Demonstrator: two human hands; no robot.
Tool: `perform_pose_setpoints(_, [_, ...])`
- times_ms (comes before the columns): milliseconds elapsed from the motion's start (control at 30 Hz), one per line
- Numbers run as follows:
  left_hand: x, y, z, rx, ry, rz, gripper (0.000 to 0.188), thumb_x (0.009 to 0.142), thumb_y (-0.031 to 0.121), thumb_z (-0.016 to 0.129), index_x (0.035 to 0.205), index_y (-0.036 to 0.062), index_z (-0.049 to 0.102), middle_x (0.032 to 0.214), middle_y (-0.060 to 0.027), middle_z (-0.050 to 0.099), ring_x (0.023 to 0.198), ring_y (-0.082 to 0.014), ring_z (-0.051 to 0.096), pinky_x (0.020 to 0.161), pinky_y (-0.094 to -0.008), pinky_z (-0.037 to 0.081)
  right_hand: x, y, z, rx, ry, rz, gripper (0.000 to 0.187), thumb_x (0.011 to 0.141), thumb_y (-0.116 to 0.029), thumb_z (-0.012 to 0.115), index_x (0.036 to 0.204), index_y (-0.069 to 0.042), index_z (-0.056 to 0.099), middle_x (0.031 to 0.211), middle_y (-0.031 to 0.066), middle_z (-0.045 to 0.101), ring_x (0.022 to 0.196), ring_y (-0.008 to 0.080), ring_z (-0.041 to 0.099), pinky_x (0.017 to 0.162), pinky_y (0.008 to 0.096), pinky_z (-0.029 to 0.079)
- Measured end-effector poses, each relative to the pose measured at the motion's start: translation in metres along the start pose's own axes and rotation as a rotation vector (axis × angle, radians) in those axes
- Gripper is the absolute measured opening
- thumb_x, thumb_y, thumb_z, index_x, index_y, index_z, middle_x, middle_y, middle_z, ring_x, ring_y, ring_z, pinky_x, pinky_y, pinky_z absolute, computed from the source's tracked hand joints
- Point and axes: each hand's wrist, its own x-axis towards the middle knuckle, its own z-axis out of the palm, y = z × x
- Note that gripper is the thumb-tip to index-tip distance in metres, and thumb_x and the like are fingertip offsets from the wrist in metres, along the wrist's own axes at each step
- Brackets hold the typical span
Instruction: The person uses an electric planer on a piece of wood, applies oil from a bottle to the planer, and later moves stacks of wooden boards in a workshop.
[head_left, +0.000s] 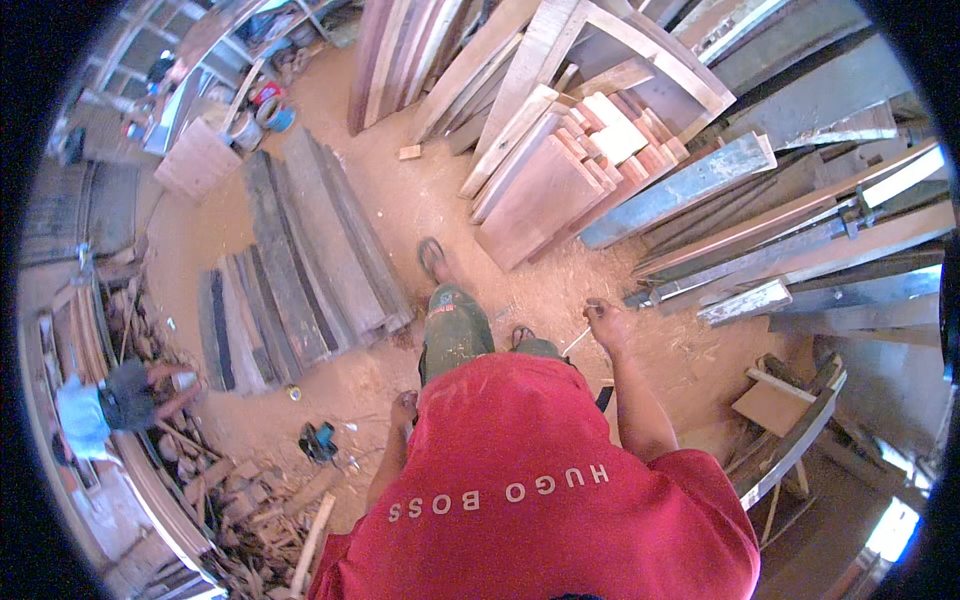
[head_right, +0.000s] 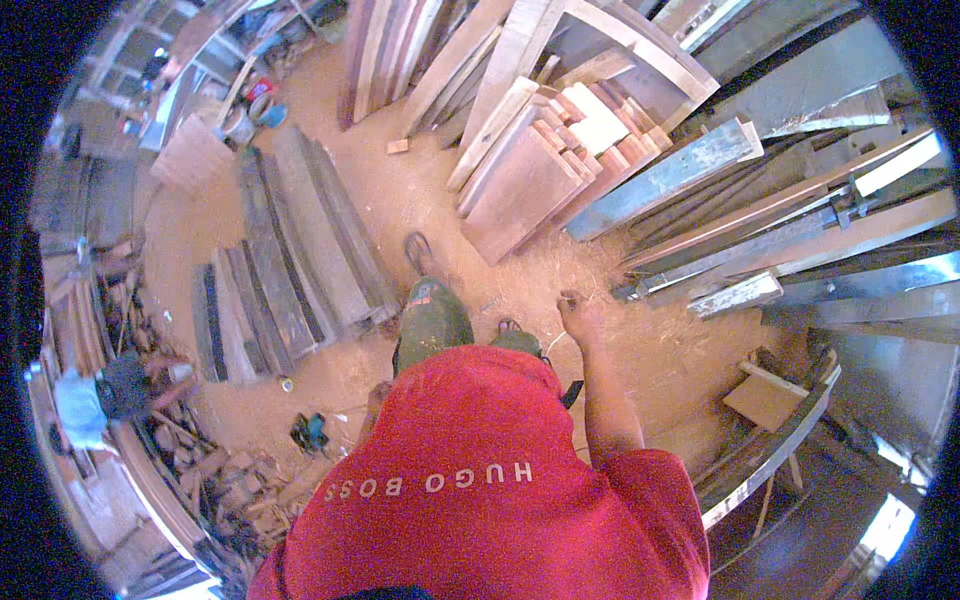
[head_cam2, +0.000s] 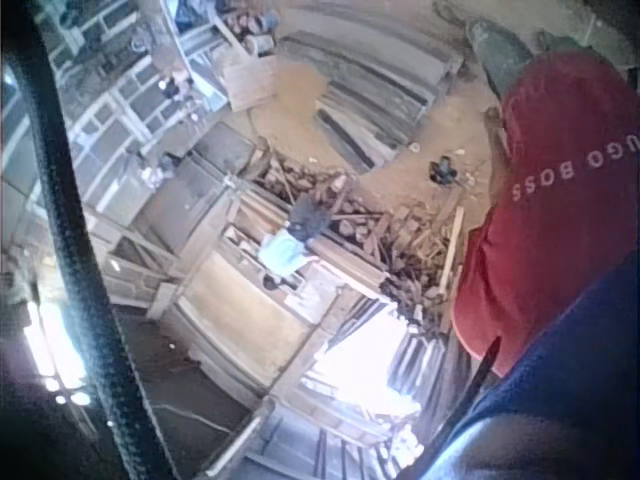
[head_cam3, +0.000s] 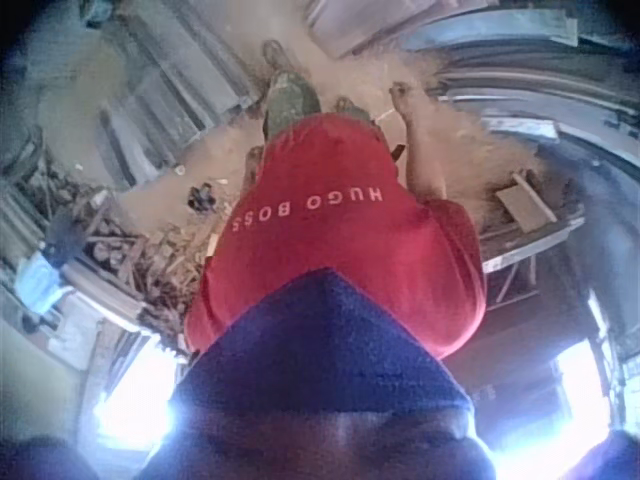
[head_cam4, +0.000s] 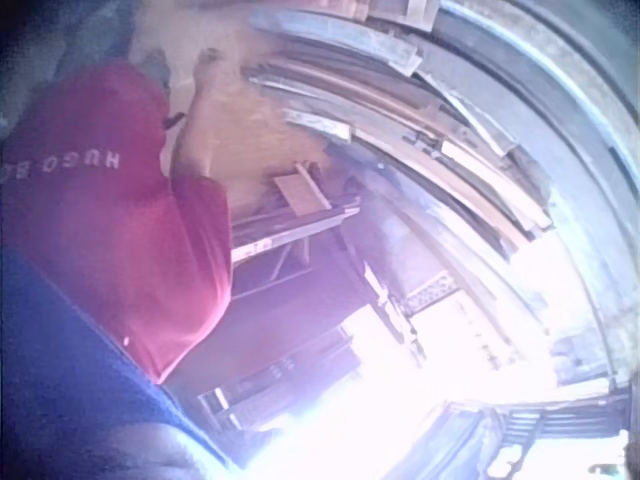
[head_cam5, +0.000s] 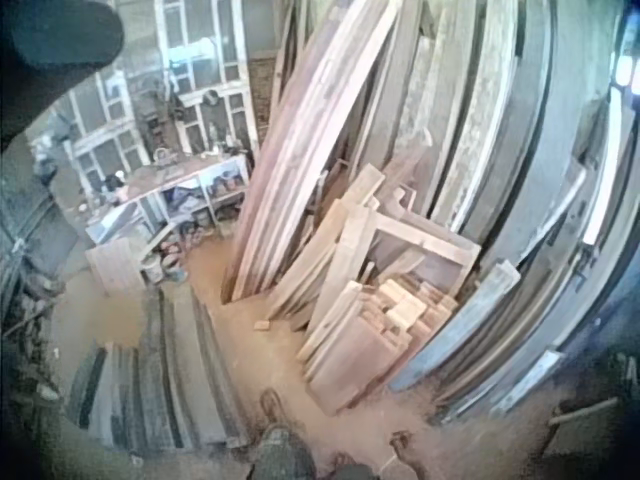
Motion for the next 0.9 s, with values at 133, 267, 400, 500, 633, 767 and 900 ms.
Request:
perform_pose_setpoints(133, [0.121, 0.057, -0.024, 0.117, -0.114, 0.061, 0.037, 0.097, 0.035, 0.061, 0.114, 0.0024, 0.066, 0.081, -0.0017, 0.068, 0.061, -0.0095, 0.057, 0.054, -0.0282, 0.047, 0.078, -0.056, 0.051, 0.270, 0.073, 0.045, 0.036, 0.092, -0.023, 0.062, 0.121, -0.001, 0.063, 0.096, 0.0188, 0.072, 0.086, 0.0277, 0.071, 0.077, 0.0383, 0.055])
perform_pose_setpoints(267, [0.253, 0.207, -0.062, 0.378, -0.319, -0.031, 0.046, 0.097, 0.042, 0.059, 0.117, 0.0011, 0.065, 0.090, -0.0058, 0.070, 0.073, -0.0115, 0.062, 0.065, -0.0299, 0.052, 0.185, -0.144, 0.096, 0.303, 0.169, 0.161, 0.036, 0.094, -0.023, 0.062, 0.122, -0.001, 0.062, 0.098, 0.0188, 0.071, 0.087, 0.0297, 0.070, 0.077, 0.0384, 0.055])
perform_pose_setpoints(400, [0.411, 0.336, -0.103, 0.559, -0.282, 0.229, 0.044, 0.098, 0.041, 0.056, 0.118, 0.0027, 0.063, 0.100, -0.0090, 0.069, 0.082, -0.0164, 0.065, 0.068, -0.0321, 0.052, 0.348, -0.204, 0.131, 0.246, 0.376, -0.030, 0.037, 0.093, -0.025, 0.064, 0.122, -0.002, 0.059, 0.114, 0.0220, 0.064, 0.102, 0.0360, 0.064, 0.084, 0.0432, 0.053])
perform_pose_setpoints(500, [0.486, 0.479, -0.100, 0.230, -0.107, 0.027, 0.041, 0.100, 0.039, 0.052, 0.125, 0.0067, 0.058, 0.105, -0.0082, 0.068, 0.087, -0.0182, 0.066, 0.067, -0.0334, 0.050, 0.479, -0.211, 0.124, -0.079, 0.546, -0.135, 0.037, 0.093, -0.027, 0.065, 0.112, 0.003, 0.057, 0.113, 0.0283, 0.059, 0.110, 0.0477, 0.053, 0.096, 0.0531, 0.044])
perform_pose_setpoints(633, [0.541, 0.574, -0.112, 0.332, -0.052, -0.024, 0.042, 0.101, 0.041, 0.050, 0.126, 0.0078, 0.056, 0.107, -0.0070, 0.068, 0.090, -0.0164, 0.065, 0.066, -0.0310, 0.049, 0.609, -0.238, 0.057, 0.084, 0.632, 0.209, 0.063, 0.096, -0.049, 0.052, 0.133, 0.001, 0.052, 0.138, 0.0298, 0.047, 0.131, 0.0449, 0.042, 0.109, 0.0486, 0.037])
perform_pose_setpoints(767, [0.600, 0.558, -0.153, 0.478, -0.171, -0.196, 0.043, 0.101, 0.041, 0.050, 0.127, 0.0070, 0.056, 0.107, -0.0076, 0.068, 0.090, -0.0176, 0.065, 0.069, -0.0341, 0.051, 0.687, -0.207, 0.039, -0.183, 0.388, 0.503, 0.096, 0.088, -0.074, 0.041, 0.142, 0.005, 0.042, 0.150, 0.0312, 0.033, 0.141, 0.0476, 0.027, 0.118, 0.0468, 0.025])
perform_pose_setpoints(900, [0.622, 0.521, -0.198, 0.709, -0.298, -0.188, 0.044, 0.101, 0.041, 0.049, 0.122, 0.0029, 0.059, 0.104, -0.0091, 0.068, 0.089, -0.0185, 0.066, 0.071, -0.0356, 0.054, 0.688, -0.188, 0.073, -0.135, 0.401, 0.468, 0.099, 0.087, -0.077, 0.041, 0.144, 0.004, 0.041, 0.157, 0.0277, 0.021, 0.144, 0.0472, 0.021, 0.119, 0.0465, 0.023])
